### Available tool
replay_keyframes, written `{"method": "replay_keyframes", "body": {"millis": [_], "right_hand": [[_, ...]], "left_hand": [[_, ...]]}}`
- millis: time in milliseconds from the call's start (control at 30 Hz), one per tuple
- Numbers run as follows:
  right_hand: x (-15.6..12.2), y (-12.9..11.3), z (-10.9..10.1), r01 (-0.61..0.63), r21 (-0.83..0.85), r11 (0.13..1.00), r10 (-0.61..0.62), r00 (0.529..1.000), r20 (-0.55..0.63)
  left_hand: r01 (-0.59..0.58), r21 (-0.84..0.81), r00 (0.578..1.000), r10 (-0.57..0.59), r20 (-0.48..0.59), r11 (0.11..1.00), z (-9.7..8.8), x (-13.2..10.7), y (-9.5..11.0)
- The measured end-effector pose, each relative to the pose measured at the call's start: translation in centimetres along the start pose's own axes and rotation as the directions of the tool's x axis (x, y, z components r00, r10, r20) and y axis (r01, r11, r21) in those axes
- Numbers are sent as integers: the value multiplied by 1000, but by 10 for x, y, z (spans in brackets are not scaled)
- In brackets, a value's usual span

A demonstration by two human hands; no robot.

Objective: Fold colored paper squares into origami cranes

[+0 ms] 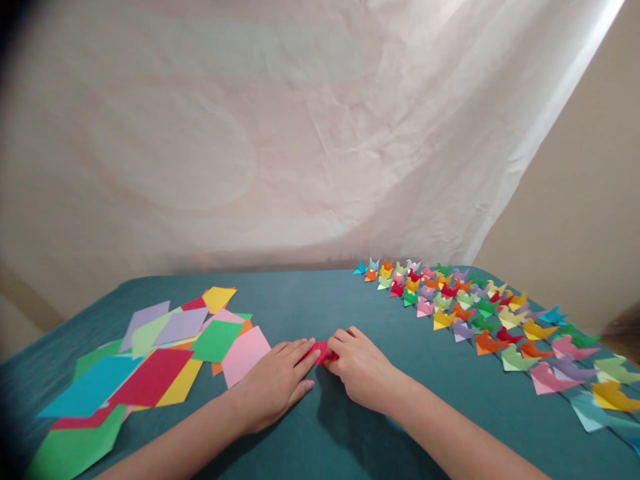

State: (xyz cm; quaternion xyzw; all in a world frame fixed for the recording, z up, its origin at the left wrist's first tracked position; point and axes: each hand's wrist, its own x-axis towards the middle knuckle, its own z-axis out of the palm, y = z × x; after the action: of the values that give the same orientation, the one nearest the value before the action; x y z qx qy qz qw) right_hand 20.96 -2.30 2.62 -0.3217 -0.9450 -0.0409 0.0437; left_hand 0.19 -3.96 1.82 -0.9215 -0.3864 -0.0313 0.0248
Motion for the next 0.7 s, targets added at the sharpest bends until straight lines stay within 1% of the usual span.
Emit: {"method": "replay_keyframes", "body": {"millis": [100,167,333,700], "right_hand": [[-2,0,-9,-30,-41,999,34,994,99],[-3,-1,-12,-53,-64,997,61,989,132],[-5,-6,-12,-96,-108,990,110,985,134],[-5,-11,-10,-110,-139,984,127,984,125]], "left_hand": [[-4,0,1000,4,4,1000,1,0,0],[-3,-3,1000,3,6,1000,0,0,0],[-1,-17,1000,1,2,1000,-3,-1,0],[-2,-6,1000,2,-4,1000,-1,0,1]]}}
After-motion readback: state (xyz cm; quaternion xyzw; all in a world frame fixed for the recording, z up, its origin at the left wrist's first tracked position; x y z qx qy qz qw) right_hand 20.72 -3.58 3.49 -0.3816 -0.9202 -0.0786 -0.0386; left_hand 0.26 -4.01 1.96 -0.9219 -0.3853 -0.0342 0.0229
